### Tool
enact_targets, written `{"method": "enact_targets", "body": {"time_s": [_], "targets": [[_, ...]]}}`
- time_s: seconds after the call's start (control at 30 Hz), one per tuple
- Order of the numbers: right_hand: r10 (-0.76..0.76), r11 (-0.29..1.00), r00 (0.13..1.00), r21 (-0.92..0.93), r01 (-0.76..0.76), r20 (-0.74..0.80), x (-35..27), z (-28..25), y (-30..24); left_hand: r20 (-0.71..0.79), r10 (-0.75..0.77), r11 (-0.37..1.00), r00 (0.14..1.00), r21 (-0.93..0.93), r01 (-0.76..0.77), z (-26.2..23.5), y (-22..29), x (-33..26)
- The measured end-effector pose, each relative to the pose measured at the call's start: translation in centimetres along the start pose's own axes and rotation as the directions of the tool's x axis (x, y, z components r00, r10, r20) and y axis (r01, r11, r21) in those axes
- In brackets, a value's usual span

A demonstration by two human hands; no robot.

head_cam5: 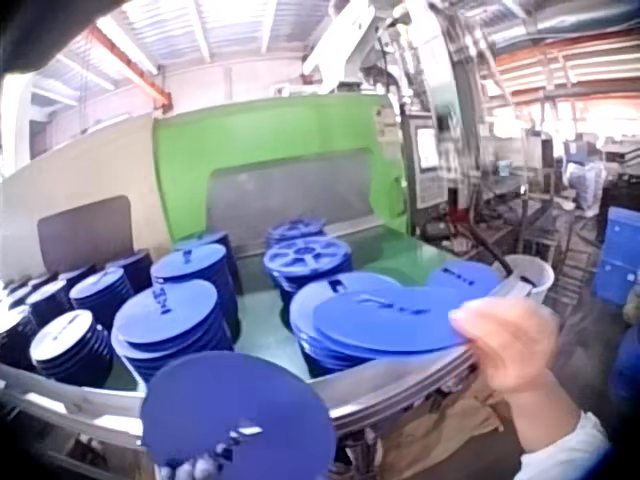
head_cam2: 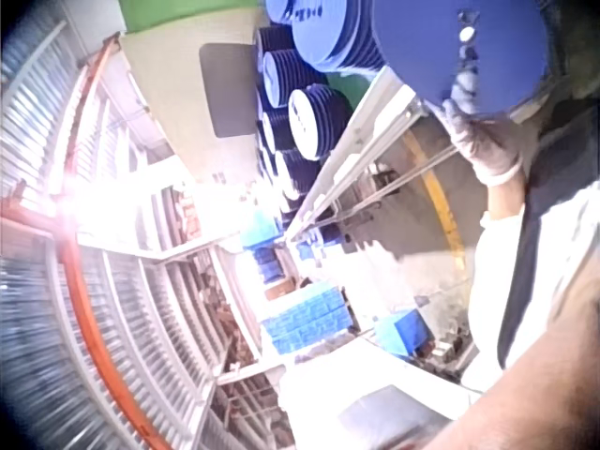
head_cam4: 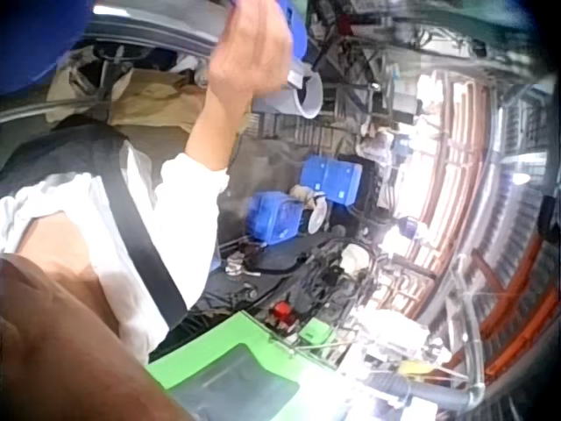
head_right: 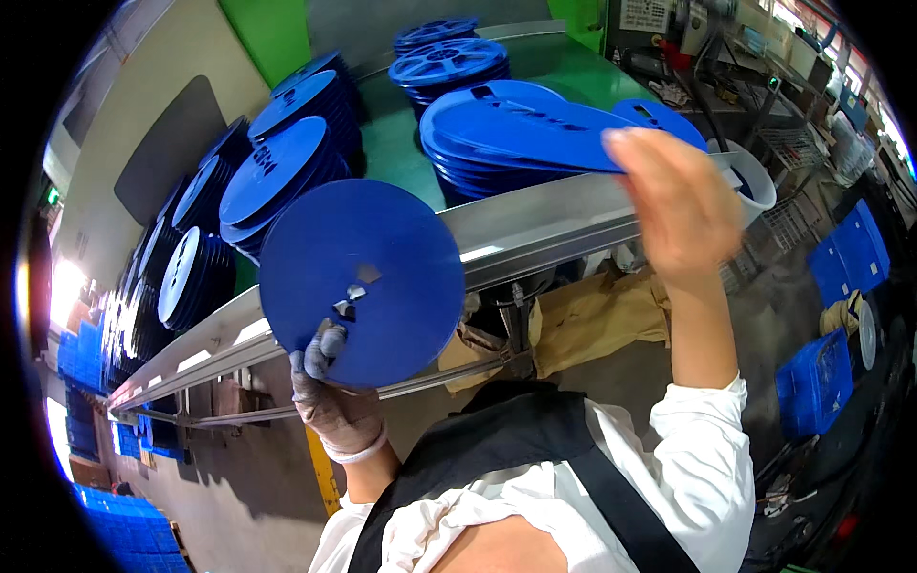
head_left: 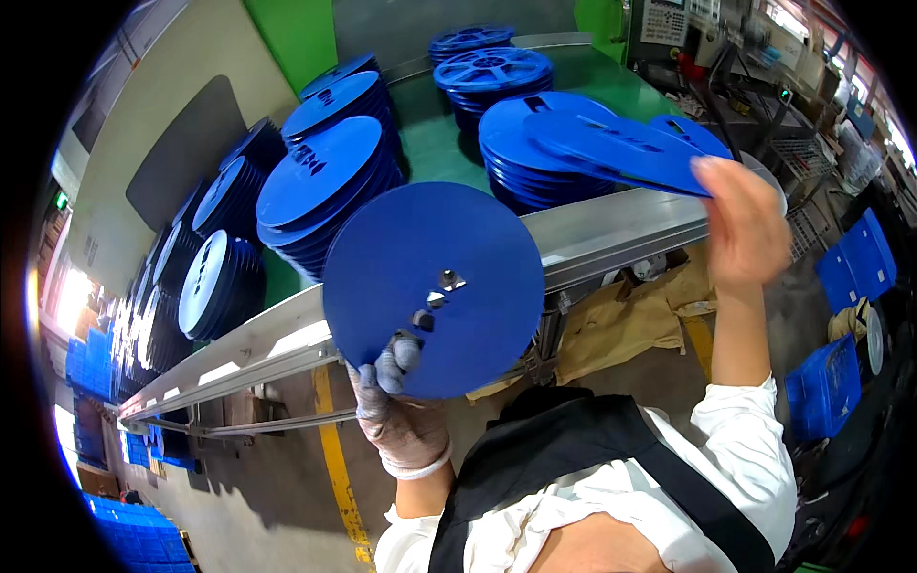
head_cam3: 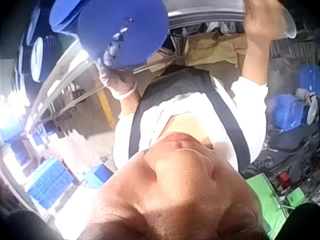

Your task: The person stacks blue plastic spools on a green workbench. They pick up individual spools and small stacks, align them, and place them into larger piles. The person also moves a stack of spools into a blue plastic crate.

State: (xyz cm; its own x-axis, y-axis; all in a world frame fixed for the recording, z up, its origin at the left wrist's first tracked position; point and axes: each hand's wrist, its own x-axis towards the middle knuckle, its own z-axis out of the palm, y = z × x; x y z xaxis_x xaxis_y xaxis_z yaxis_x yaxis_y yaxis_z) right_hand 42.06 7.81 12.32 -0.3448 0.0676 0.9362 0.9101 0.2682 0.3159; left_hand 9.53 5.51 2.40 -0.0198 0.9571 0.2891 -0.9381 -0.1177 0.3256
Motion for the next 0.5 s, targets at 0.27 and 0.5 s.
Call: {"method": "enact_targets", "body": {"time_s": [0.27,0.5], "targets": [[0.216,0.930,0.972,0.323,-0.176,-0.092,-4.2,-4.8,0.2,0.027,-0.349,0.931,0.937,0.127,0.343,5.3,-4.7,0.5],[0.455,0.464,0.855,0.755,-0.464,0.247,-8.6,-4.4,2.3,-0.059,-0.595,0.779,0.802,0.206,0.592,5.6,-8.3,0.6]]}}
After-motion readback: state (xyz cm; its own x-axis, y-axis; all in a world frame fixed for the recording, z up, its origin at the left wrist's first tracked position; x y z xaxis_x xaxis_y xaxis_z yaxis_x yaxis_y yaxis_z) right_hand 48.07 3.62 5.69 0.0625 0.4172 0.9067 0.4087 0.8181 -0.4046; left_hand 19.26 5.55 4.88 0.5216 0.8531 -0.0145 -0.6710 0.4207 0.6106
